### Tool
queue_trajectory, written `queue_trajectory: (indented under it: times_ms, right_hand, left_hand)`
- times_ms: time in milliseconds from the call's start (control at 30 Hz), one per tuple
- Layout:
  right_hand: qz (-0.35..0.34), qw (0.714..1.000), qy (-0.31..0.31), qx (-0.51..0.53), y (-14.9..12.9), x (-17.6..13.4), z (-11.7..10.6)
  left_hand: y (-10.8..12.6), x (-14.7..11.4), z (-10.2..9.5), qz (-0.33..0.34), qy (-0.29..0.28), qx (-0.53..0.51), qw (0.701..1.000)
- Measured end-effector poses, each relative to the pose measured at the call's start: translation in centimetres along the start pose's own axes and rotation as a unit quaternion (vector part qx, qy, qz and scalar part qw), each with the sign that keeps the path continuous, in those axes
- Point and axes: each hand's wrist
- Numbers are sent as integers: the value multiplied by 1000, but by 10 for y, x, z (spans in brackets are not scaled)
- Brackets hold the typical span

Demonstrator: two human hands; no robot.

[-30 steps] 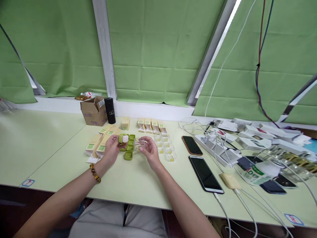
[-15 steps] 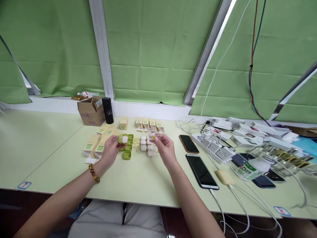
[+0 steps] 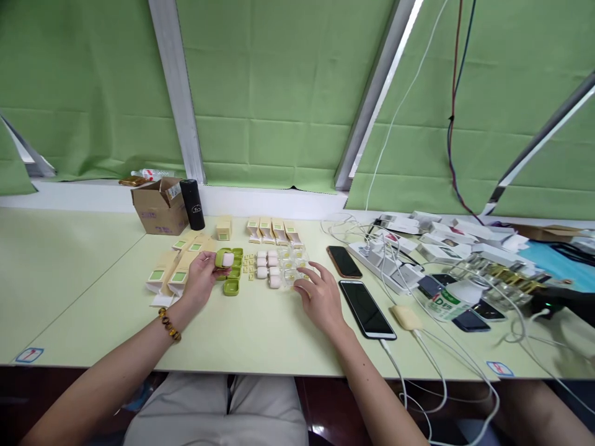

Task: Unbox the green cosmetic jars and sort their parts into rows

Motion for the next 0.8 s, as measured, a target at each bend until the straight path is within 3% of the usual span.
queue_trajectory:
  times_ms: [333,500,600,800]
  right_hand:
    - [10,999,-42,-22,4,-4,5]
    - [39,996,45,62,2,6,-3]
    - [49,982,108,149,-15,29,-7]
    - [46,941,80,326,-73,85,19]
  left_hand:
    - [1,-1,2,-4,-8,-2,1000]
    - [0,-1,2,-16,-28,-13,999]
    - [-1,-2,4,-35,-53,-23,998]
    - [3,-7,6,-57,-87,-46,993]
Point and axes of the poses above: each hand's wrist, its own x-axis towards the middle knuckle, its own z-axis out of the palm, y = z × x, and after that the axes turned 11 degrees about -z, right-handed
